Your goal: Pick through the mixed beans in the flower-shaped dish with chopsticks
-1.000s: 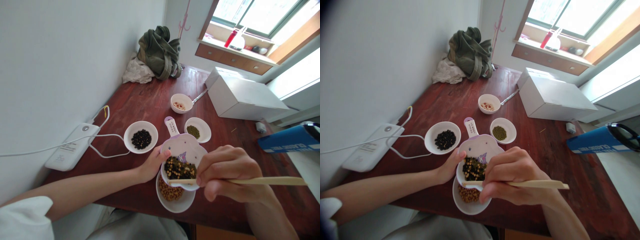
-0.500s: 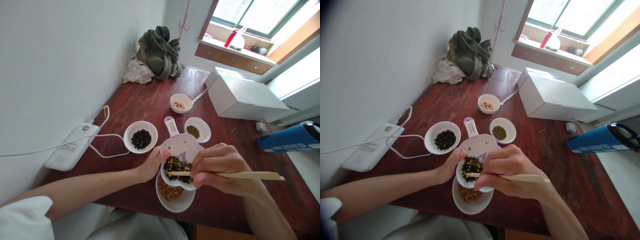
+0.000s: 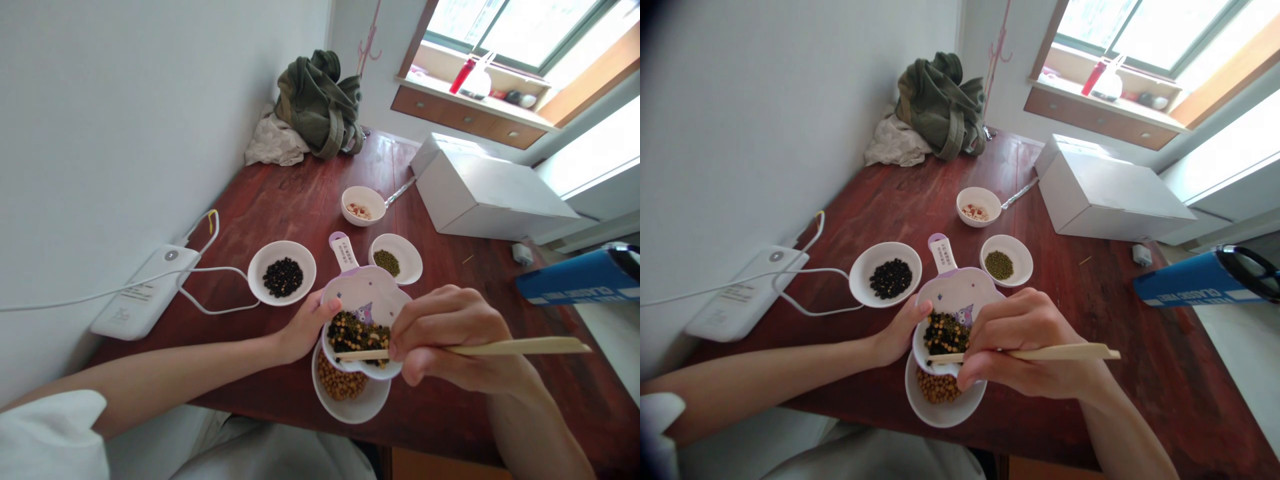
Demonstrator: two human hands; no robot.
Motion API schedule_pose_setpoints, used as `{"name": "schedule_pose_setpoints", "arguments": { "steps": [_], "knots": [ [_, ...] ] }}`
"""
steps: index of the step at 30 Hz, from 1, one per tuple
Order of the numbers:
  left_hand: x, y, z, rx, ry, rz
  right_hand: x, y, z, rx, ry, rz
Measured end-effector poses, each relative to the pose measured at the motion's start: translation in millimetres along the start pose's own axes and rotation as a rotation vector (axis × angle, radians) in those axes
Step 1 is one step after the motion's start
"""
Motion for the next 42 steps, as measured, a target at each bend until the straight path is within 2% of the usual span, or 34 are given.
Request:
{"name": "schedule_pose_setpoints", "arguments": {
  "steps": [6, 13, 24, 42],
  "knots": [
    [-1, -3, -1.3, -0.016, -0.005, -0.004, 0, -5, -6, -0.035, 0.015, -0.007],
    [-1, -2, -1.1, -0.005, -0.001, -0.008, -2, -2, -6, -0.062, -0.079, 0.022],
    [1, -3, -2.1, -0.016, 0.001, -0.011, -3, -1, -3, -0.054, -0.074, -0.034],
    [3, -2, -2.4, 0.008, 0.000, -0.005, -3, 0, 3, -0.041, -0.058, -0.037]
  ]
}}
Point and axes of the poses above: each hand's wrist, its own x-axis towards the middle knuckle, its own z-axis out of the palm, y = z × x, the point moved 7 cm from there along x, towards the middle knuckle, and after that the axes turned 11 degrees about -y, right-handed, at the moved point
